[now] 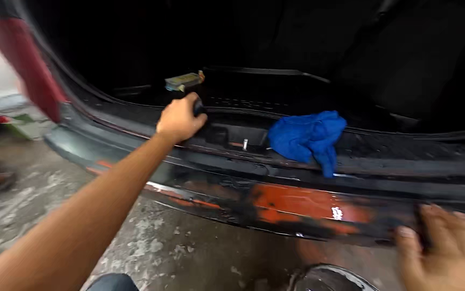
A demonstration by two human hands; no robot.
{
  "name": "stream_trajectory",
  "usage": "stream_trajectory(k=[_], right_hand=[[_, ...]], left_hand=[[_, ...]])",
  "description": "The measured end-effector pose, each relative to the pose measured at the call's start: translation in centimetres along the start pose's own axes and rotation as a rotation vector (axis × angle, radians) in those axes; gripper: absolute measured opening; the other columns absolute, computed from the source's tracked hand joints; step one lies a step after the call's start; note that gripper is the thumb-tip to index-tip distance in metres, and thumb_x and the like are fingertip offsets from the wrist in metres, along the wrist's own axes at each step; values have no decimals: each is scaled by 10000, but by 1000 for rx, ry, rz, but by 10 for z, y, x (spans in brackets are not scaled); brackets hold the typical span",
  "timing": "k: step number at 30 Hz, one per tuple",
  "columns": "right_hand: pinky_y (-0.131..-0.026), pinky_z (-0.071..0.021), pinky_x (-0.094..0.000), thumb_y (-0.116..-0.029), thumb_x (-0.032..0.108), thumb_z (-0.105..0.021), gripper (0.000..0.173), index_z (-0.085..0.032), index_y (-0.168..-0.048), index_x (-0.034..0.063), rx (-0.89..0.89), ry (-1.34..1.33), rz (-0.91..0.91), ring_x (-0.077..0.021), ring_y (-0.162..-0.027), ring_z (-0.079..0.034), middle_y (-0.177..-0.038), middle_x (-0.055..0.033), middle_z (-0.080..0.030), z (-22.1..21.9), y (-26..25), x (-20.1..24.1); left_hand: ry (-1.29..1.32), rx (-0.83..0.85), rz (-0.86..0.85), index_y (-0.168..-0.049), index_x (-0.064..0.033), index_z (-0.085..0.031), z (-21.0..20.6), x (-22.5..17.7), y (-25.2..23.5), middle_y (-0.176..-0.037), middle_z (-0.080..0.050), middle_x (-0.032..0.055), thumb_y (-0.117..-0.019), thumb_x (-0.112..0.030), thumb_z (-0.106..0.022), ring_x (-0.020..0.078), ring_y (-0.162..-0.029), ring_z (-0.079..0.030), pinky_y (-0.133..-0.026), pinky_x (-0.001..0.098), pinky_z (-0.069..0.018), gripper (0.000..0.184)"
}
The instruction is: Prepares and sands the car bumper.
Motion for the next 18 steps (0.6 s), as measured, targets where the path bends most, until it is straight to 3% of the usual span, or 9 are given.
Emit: stream_trajectory(k=[3,5,7,9,11,14,16,18], right_hand=[[-1177,-323,-626,-1018,591,-344,750,-598,-1398,-3,-98,-7,74,-431,-1404,-487,-1432,-247,-591,-28,3,135],[-1200,-300,-633,-955,694,-399,836,-601,-1417,27,-26,-29,99,-394,-1440,-458,-1470,-195,-578,-50,1,230],[-1219,-264,-630,-903,735,-470,894,-553,-1472,50,92,-8,140,-371,-1486,-397,-1542,-147,-520,-60,-2,284],[-1217,-305,-579,-910,675,-517,844,-489,-1535,107,167,10,236,-321,-1507,-376,-1594,-96,-468,-59,-4,276],[-1184,-383,-560,-892,538,-599,762,-493,-1532,138,167,5,314,-296,-1482,-423,-1572,-79,-497,-48,-6,219],[-1120,-428,-586,-753,448,-665,778,-565,-1455,127,71,-13,200,-330,-1405,-501,-1476,-109,-577,-27,-1,145],[-1090,-434,-614,-715,395,-664,723,-635,-1380,112,28,-9,120,-359,-1349,-549,-1402,-126,-635,-25,-3,170],[-1099,-437,-595,-729,398,-640,706,-636,-1394,159,115,-37,123,-311,-1368,-548,-1421,-64,-638,-36,-7,247]], left_hand=[[6,-15,-4,-1128,-166,-651,-3,1,0,-893,-688,148,-869,-416,-639,390,-856,-687,-674,661,-516,361],[-11,-16,-3,-1113,-172,-646,-3,2,-2,-874,-684,141,-860,-433,-629,385,-844,-687,-655,649,-515,364],[-20,4,1,-1108,-173,-641,-3,1,-1,-857,-678,136,-871,-420,-624,386,-830,-684,-643,636,-512,342],[-26,19,-1,-1102,-179,-638,-2,-1,1,-850,-678,131,-883,-413,-616,382,-821,-683,-641,632,-510,321],[-12,35,2,-1110,-176,-638,0,-3,3,-856,-678,141,-895,-400,-616,390,-829,-682,-643,636,-509,311],[-7,35,5,-1094,-176,-638,3,-4,2,-831,-670,137,-889,-378,-622,386,-805,-678,-622,621,-505,288],[-18,43,28,-1097,-180,-647,3,-4,0,-826,-673,145,-895,-384,-631,401,-802,-678,-616,626,-503,288],[-31,58,38,-1096,-184,-653,1,-3,1,-832,-677,161,-902,-401,-633,419,-810,-681,-616,643,-501,292]])
Point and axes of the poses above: each hand's wrist, its own y-axis away from the middle knuckle, its own z-axis out of the back of the hand, x = y × z, the point moved 4 cm from there along -y, towards the middle knuckle
